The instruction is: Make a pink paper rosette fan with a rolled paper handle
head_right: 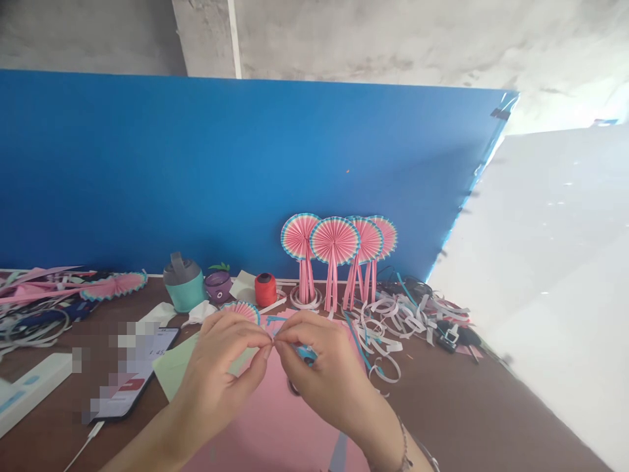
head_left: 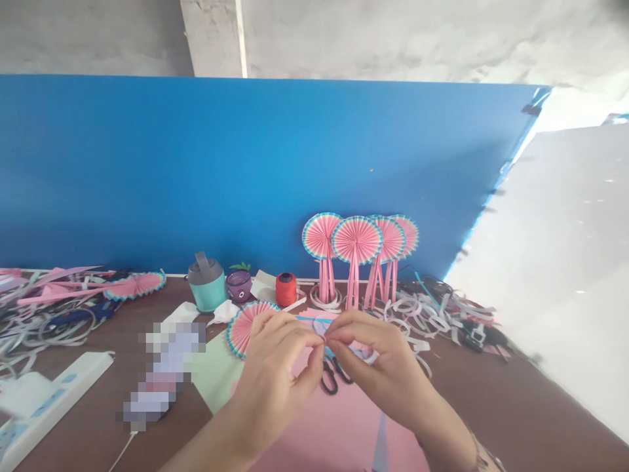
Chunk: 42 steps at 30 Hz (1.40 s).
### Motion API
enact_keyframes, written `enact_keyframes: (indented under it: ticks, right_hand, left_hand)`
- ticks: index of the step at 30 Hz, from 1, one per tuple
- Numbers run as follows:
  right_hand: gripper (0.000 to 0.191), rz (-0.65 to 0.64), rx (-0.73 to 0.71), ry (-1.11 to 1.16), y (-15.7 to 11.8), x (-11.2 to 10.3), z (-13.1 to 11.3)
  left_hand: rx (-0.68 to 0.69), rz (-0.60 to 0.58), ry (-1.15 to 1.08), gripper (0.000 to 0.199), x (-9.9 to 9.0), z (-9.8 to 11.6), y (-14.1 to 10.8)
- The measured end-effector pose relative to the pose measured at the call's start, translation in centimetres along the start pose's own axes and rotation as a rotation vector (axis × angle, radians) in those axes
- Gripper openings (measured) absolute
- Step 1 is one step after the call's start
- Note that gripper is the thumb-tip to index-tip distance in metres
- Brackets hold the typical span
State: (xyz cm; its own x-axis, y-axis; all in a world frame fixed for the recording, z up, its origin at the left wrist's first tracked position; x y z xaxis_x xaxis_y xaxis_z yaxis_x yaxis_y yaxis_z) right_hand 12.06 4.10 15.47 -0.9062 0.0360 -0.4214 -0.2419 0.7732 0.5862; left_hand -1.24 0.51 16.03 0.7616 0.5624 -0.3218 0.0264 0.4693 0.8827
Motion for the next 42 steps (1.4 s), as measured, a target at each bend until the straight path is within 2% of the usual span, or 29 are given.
enact_keyframes:
  ticks: [8, 12, 20, 25, 28, 31, 35, 37, 39, 40, 42]
  right_hand:
    - [0.023, -0.058, 0.17, 0.035, -0.2, 0.1, 1.0]
    - [0.024, -0.064, 0.188, 0.028, -0.3, 0.1, 1.3]
    - [0.024, 0.004, 0.132, 0.008, -0.2, -0.2, 0.8]
    - [0.017, 0.085, 0.192, 0.064, 0.2, -0.3, 1.4]
    - [0.013, 0.111, 0.304, 0.169, 0.6, -0.8, 2.7]
    - [0.014, 0.165, 0.452, 0.231, 1.1, -1.9, 4.5]
    - [0.016, 0.383, 0.553, 0.208, 1.8, -4.9, 7.3]
    - [0.016, 0.497, 0.606, 0.113, 1.8, -6.6, 9.0]
    - [0.017, 0.556, 0.652, -0.059, 1.7, -8.1, 10.6]
    - [0.019, 0.549, 0.655, -0.175, 1.7, -8.7, 11.3]
    - [0.031, 0.456, 0.622, -0.515, 1.9, -9.2, 12.2]
  left_hand:
    - [0.065, -0.065, 0.045, 0.015, 0.4, 0.4, -0.1]
    - [0.067, -0.085, 0.048, 0.015, 0.7, 0.4, -0.2]
    - [0.054, -0.104, 0.041, 0.016, 0.8, 0.4, -0.2]
    - [-0.024, -0.09, -0.024, 0.015, 0.8, -0.4, -0.2]
    - [-0.163, -0.082, -0.056, 0.015, 0.6, -1.8, 0.0]
    - [-0.396, -0.055, -0.102, 0.016, 0.2, -4.1, 0.2]
    - [-0.691, -0.037, -0.191, 0.019, -0.2, -6.8, 0.3]
    - [-0.821, -0.023, -0.22, 0.021, -0.3, -7.8, 0.2]
    - [-0.929, 0.002, -0.246, 0.023, -0.3, -8.6, -0.1]
    - [-0.968, 0.016, -0.261, 0.023, -0.3, -8.9, -0.2]
    - [-1.016, 0.035, -0.286, 0.024, -0.2, -9.2, -0.3]
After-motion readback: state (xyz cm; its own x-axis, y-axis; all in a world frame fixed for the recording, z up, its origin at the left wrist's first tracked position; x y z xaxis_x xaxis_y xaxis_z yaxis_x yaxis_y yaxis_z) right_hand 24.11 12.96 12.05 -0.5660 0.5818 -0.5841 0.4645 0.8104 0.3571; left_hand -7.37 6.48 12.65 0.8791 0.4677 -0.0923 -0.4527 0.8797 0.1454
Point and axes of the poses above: each hand's wrist, its own y-axis towards the middle knuckle, its own x-axis out of the palm, z = x × y, the point moved 6 cm from there along y, towards the middle knuckle, and after that the axes turned 12 degrees about z, right-handed, at the moved point
